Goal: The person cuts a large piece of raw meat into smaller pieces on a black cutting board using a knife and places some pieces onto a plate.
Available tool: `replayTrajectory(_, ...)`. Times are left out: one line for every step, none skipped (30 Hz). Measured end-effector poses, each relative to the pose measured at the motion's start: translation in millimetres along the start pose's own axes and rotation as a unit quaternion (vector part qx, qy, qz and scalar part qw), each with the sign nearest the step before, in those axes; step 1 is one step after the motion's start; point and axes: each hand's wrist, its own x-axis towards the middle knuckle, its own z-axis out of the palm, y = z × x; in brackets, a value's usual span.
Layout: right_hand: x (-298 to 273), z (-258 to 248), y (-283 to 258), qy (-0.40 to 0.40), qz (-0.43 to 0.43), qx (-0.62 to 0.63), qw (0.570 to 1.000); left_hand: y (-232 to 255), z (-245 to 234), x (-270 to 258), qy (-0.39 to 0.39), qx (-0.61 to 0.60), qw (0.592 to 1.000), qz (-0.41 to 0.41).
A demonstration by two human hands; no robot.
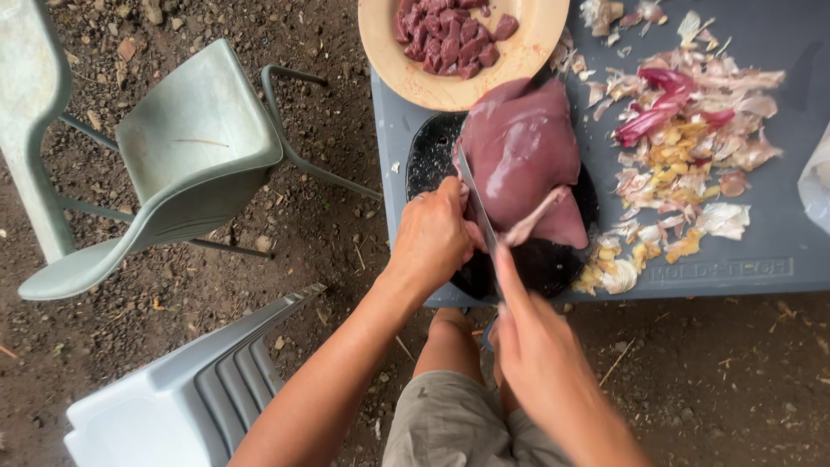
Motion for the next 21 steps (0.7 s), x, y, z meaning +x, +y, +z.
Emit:
replayTrajectory(19,7,0,0.022,-0.051,0.001,0.998,-2,2,-2,0.029,0.031,0.998,0.054)
replayTrajectory(35,11,0,0.046,-0.106,-0.001,0.993,-4,4,-1,0.05,0.041,0.996,0.062)
replayTrajectory(44,13,-1,0.055,-0.126,-0.002,0.99,-4,5,0,0.071,0.051,0.994,0.07)
replayTrajectory(50,16,-2,0.064,-0.145,-0.001,0.987,-3,3,0,0.089,0.061,0.991,0.078)
replayTrajectory(52,17,-3,0.074,-0.163,0.0,0.984,-2,0,0,0.052,0.016,0.998,0.016)
replayTrajectory(39,15,-2,0.05,-0.118,-0.004,0.992,1,-4,1,0.013,-0.031,0.998,-0.046)
replayTrajectory(15,10,-1,0.026,-0.073,-0.007,0.997,6,-7,1,-0.027,-0.078,0.991,-0.107)
replayTrajectory(3,6,-1,0.003,-0.032,-0.011,0.999,10,-10,2,-0.041,-0.104,0.985,-0.132)
replayTrajectory(3,4,-1,0.004,-0.027,-0.011,1.0,13,-11,2,-0.056,-0.13,0.978,-0.156)
replayTrajectory(1,4,-1,0.001,-0.022,-0.008,1.0,14,-12,-1,-0.07,-0.154,0.968,-0.186)
replayTrajectory(2,6,-1,-0.002,-0.016,-0.005,1.0,12,-13,-1,-0.045,-0.102,0.988,-0.111)
replayTrajectory(10,11,-1,0.011,-0.039,-0.004,0.999,9,-11,-1,-0.022,-0.049,0.998,-0.035)
replayTrajectory(28,18,-3,0.024,-0.062,-0.002,0.998,6,-9,-3,0.0,0.004,0.999,0.042)
replayTrajectory(44,19,-4,0.04,-0.089,-0.003,0.995,2,-7,-2,-0.002,-0.001,1.0,0.031)
replayTrajectory(52,16,-5,0.04,-0.099,-0.005,0.994,-1,-6,-2,-0.003,-0.006,1.0,0.02)
replayTrajectory(56,15,-6,0.038,-0.105,-0.005,0.994,-3,-5,-5,-0.008,-0.012,1.0,0.006)
replayTrajectory(56,13,-8,0.036,-0.111,-0.005,0.993,-6,-6,-6,-0.031,-0.078,0.996,-0.041)
replayTrajectory(50,7,-9,0.041,-0.106,-0.001,0.994,-9,-7,-5,-0.053,-0.144,0.985,-0.084)
replayTrajectory(37,-5,-7,0.046,-0.1,0.003,0.994,-12,-9,-3,-0.075,-0.209,0.967,-0.127)
replayTrajectory(26,-19,-6,0.05,-0.097,0.007,0.994,-16,-12,-2,-0.061,-0.213,0.969,-0.105)
replayTrajectory(15,-34,-3,0.056,-0.068,-0.004,0.996,-20,-15,0,-0.048,-0.217,0.971,-0.084)
